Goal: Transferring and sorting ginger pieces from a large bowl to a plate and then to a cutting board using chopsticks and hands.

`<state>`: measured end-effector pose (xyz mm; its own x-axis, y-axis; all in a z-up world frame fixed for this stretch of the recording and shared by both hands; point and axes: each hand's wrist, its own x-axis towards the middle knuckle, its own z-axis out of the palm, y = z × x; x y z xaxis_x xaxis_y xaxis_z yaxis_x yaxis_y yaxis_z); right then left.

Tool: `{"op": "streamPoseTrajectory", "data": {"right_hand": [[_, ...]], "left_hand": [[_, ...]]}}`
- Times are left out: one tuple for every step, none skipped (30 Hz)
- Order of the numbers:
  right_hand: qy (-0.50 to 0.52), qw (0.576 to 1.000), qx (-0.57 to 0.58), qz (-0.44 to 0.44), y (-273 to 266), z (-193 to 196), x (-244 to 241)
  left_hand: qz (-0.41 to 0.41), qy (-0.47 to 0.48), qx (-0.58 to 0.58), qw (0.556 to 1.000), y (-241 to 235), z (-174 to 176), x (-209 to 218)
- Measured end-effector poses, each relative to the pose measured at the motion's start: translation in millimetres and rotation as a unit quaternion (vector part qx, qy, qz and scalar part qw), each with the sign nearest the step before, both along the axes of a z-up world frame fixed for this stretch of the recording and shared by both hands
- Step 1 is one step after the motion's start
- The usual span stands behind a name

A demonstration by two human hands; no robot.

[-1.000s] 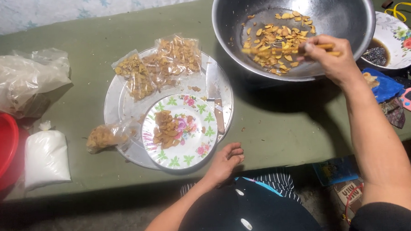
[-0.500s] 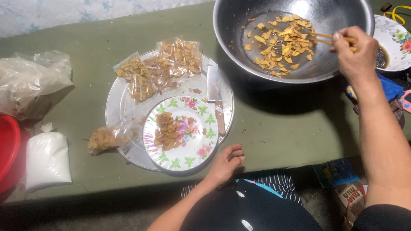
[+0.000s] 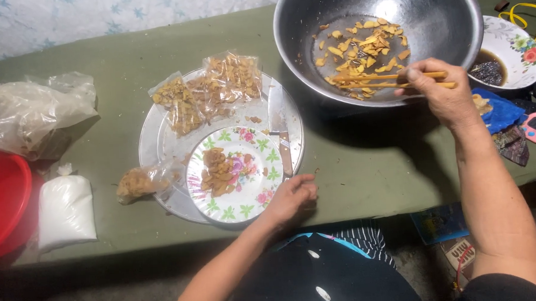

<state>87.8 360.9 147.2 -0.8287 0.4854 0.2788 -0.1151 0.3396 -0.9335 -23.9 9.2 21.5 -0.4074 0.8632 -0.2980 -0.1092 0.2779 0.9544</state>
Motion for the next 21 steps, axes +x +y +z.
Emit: {"op": "streamPoseTrajectory", "data": {"right_hand": [[0.0,1.0,0.0,0.0,9,-8,3],[0.01,0.999,-0.004,-0.041,19,-16,5],[0.021,0.996,-0.009,-0.082,28,-25,7],[0.021,0.996,-0.009,-0.082,31,-25,11],[0.036,0.992,-0.004,-0.122,34,-25,15],[0.05,0.986,0.0,-0.162,37,-26,19],[0.05,0.986,0.0,-0.161,42,-29,26],[0.129,0.971,-0.057,-0.192,48,-32,32],[0.206,0.947,-0.114,-0.221,54,-35,37],[0.206,0.947,-0.113,-0.219,57,-41,47],[0.247,0.918,-0.21,-0.229,60,-48,57],[0.286,0.877,-0.304,-0.237,64,-54,66],[0.286,0.878,-0.303,-0.235,59,-68,75],[0.316,0.854,-0.358,-0.208,55,-81,83],[0.345,0.824,-0.411,-0.18,51,-95,92],[0.343,0.826,-0.411,-0.176,43,-111,94],[0.331,0.841,-0.397,-0.157,34,-127,96],[0.321,0.855,-0.383,-0.138,26,-144,98],[0.319,0.856,-0.383,-0.135,26,-164,103],[0.274,0.845,-0.427,-0.17,24,-185,109],[0.227,0.828,-0.469,-0.205,23,-206,115]], "left_hand": [[0.0,0.0,0.0,1.0,5,18,-3],[0.01,-0.017,-0.026,0.999,10,36,-6],[0.019,-0.033,-0.052,0.998,14,53,-9],[0.019,-0.033,-0.052,0.998,23,52,-15],[0.052,-0.092,-0.021,0.994,32,51,-20],[0.086,-0.152,0.01,0.985,40,49,-26],[0.086,-0.152,0.01,0.985,49,47,-34],[0.083,-0.161,0.037,0.983,58,45,-42],[0.079,-0.169,0.063,0.98,67,43,-51],[0.081,-0.169,0.064,0.98,78,44,-58],[0.092,-0.198,0.083,0.972,88,45,-65],[0.103,-0.226,0.103,0.963,99,45,-73],[0.105,-0.226,0.105,0.963,110,50,-79],[0.118,-0.236,0.091,0.96,121,55,-85],[0.131,-0.247,0.077,0.957,132,60,-91],[0.134,-0.248,0.08,0.956,137,68,-94],[0.14,-0.252,0.061,0.956,143,76,-98],[0.145,-0.255,0.041,0.955,149,84,-102],[0.148,-0.256,0.043,0.954,152,92,-101],[0.166,-0.271,0.042,0.947,154,99,-100],[0.184,-0.286,0.041,0.94,157,106,-99]]}}
